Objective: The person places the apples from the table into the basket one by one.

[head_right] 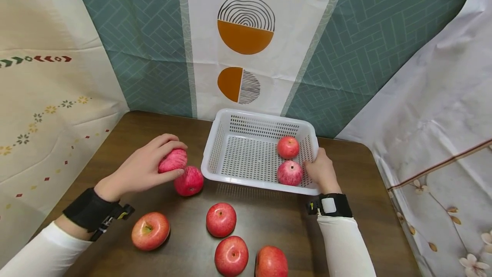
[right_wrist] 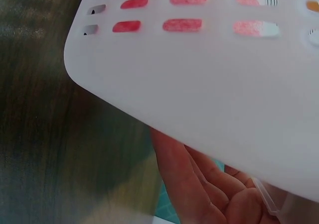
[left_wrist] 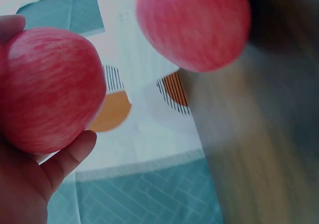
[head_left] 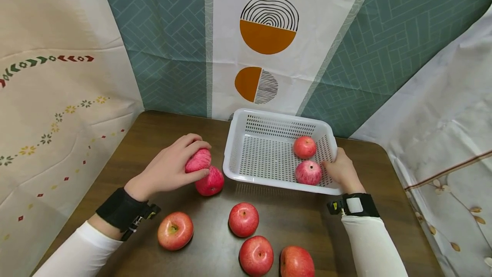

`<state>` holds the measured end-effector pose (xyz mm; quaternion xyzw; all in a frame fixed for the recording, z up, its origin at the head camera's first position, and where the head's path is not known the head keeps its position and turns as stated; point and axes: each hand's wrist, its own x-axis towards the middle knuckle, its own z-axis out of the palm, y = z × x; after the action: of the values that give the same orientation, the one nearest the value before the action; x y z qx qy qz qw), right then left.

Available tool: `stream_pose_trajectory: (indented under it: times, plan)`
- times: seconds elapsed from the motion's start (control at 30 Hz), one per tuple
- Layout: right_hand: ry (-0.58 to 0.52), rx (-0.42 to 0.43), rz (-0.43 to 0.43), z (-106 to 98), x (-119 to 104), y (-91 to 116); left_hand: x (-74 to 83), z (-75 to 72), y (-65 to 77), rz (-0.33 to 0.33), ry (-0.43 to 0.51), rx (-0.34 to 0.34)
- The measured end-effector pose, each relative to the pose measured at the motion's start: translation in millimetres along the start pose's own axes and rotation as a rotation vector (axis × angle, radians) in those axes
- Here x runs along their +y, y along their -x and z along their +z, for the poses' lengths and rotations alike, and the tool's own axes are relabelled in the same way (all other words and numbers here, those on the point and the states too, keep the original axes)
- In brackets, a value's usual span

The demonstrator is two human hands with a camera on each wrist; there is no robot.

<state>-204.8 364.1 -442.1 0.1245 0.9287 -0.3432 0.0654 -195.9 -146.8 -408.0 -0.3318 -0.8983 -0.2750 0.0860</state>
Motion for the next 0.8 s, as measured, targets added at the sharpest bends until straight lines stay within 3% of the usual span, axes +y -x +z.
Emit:
stream_pose_trajectory:
  times: [0.4,0.8]
  plan:
    - [0.007,0.010,-0.001,1,-3,3,29.0,13.0,-48.1,0.109,0.026,-0.072]
    - [0.011,0.016,0.002,2,-3,1,66.1,35.3,-97.5,0.252,-0.090,-0.156]
